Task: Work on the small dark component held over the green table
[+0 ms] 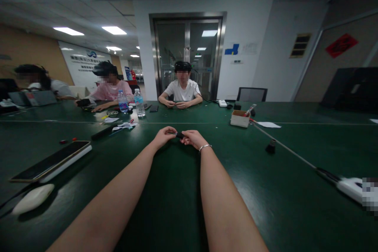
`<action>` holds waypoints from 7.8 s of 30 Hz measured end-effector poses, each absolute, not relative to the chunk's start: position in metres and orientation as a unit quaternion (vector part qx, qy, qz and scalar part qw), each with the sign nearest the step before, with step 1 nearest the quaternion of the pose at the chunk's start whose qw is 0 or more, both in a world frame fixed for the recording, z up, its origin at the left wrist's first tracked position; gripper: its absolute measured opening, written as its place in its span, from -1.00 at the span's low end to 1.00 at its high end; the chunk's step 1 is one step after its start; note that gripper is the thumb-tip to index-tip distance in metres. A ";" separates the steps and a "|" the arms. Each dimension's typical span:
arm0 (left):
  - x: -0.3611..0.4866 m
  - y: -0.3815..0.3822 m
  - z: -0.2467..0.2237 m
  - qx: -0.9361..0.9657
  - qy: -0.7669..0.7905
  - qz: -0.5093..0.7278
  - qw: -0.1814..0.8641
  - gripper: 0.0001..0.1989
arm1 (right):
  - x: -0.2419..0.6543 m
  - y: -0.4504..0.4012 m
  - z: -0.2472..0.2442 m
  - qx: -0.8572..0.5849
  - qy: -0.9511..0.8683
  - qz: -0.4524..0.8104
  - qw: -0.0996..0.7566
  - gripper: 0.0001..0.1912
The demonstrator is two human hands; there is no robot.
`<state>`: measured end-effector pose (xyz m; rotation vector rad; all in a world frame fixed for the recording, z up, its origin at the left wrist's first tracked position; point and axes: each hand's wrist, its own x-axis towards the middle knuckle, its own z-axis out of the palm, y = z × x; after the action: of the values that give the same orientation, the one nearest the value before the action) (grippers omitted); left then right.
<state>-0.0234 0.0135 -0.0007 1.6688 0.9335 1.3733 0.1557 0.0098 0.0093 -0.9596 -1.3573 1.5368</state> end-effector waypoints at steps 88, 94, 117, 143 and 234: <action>-0.025 0.010 -0.003 0.638 0.404 0.548 0.360 -0.79 | 0.154 0.001 0.013 -0.373 -0.543 0.612 0.437 -0.79; -0.023 0.010 -0.004 0.618 0.423 0.535 0.391 -0.78 | 0.156 -0.002 0.015 -0.367 -0.541 0.611 0.446 -0.72; -0.022 0.021 -0.010 0.655 0.470 0.495 0.324 -0.64 | 0.148 0.017 -0.002 -0.404 -0.648 0.489 0.420 -0.65; -0.024 -0.009 0.011 0.711 0.580 0.350 0.190 -0.48 | 0.144 0.010 0.004 -0.425 -0.682 0.447 0.393 -0.77; -0.031 0.019 -0.011 0.700 0.436 0.472 0.311 -0.73 | 0.139 0.005 0.004 -0.481 -0.667 0.386 0.418 -0.80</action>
<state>-0.0306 0.0191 -0.0111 1.8479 1.1512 1.2472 0.1388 0.0054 0.0042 -1.2077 -1.6740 0.9674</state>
